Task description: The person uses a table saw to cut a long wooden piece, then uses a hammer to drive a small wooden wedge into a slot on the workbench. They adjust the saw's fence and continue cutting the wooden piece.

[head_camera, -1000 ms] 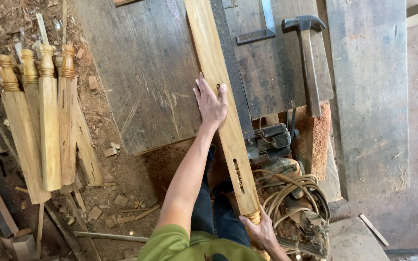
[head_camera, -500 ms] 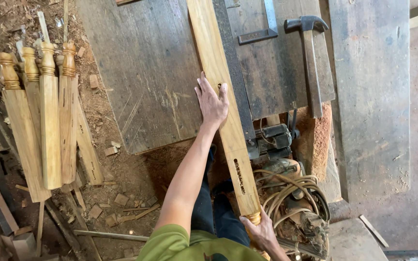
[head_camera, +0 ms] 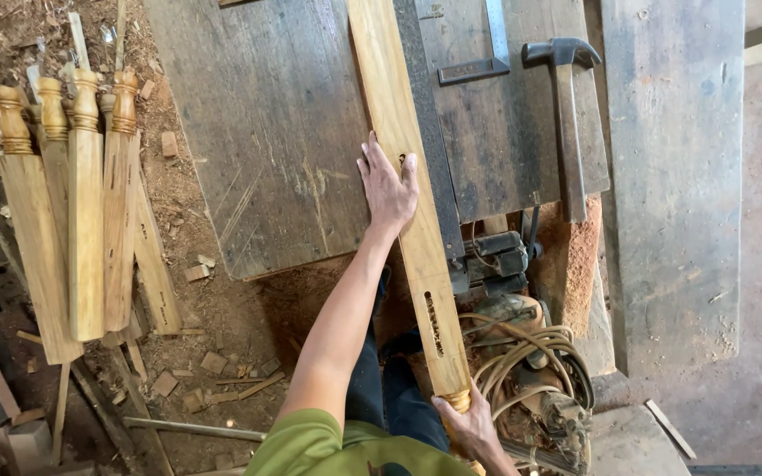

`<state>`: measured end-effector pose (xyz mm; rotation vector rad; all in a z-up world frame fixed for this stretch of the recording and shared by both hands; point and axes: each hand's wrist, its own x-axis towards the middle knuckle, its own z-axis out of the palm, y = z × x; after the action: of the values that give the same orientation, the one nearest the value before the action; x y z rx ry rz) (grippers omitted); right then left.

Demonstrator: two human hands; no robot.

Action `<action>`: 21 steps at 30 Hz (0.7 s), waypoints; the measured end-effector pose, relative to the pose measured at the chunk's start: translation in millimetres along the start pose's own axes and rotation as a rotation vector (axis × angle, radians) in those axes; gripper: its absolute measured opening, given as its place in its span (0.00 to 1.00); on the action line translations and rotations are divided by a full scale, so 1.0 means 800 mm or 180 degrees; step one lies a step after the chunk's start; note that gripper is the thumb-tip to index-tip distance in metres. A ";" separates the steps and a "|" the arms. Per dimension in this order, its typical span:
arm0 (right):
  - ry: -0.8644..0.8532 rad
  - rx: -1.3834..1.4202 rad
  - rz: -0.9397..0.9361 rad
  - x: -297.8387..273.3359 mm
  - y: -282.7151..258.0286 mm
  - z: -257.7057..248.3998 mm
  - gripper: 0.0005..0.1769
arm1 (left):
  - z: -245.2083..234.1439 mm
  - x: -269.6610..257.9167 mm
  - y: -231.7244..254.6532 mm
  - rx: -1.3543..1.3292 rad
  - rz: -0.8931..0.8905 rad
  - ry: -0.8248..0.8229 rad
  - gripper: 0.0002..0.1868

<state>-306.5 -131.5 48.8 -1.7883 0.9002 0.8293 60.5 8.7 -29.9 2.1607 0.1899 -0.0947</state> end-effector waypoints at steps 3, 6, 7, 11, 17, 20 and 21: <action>-0.0019 0.0065 -0.0010 0.001 0.000 0.001 0.39 | -0.003 0.000 0.003 -0.0065 0.0026 0.0093 0.48; -0.0046 0.0054 -0.0022 -0.001 -0.007 0.000 0.42 | 0.000 0.001 -0.001 0.0015 0.0036 0.0038 0.47; -0.0046 0.0054 -0.0021 -0.001 -0.006 0.000 0.42 | 0.001 0.000 -0.001 0.0016 0.0035 0.0037 0.47; -0.0003 0.0037 -0.0062 0.002 -0.002 0.002 0.36 | 0.002 0.003 -0.003 0.0011 0.0069 0.0093 0.47; 0.0008 0.0053 -0.0069 0.000 -0.007 0.001 0.33 | 0.002 0.004 -0.003 -0.0015 0.0041 0.0071 0.47; 0.0011 0.0026 -0.0049 0.002 -0.005 0.002 0.33 | 0.002 0.004 -0.005 -0.0004 0.0070 0.0107 0.46; 0.0016 0.0036 -0.0074 0.003 -0.003 0.002 0.33 | 0.003 0.005 -0.005 -0.0008 0.0096 0.0137 0.46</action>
<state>-303.4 -129.6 47.2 -1.7887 0.8840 0.8037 63.6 9.1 -35.1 2.1636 0.1819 -0.0309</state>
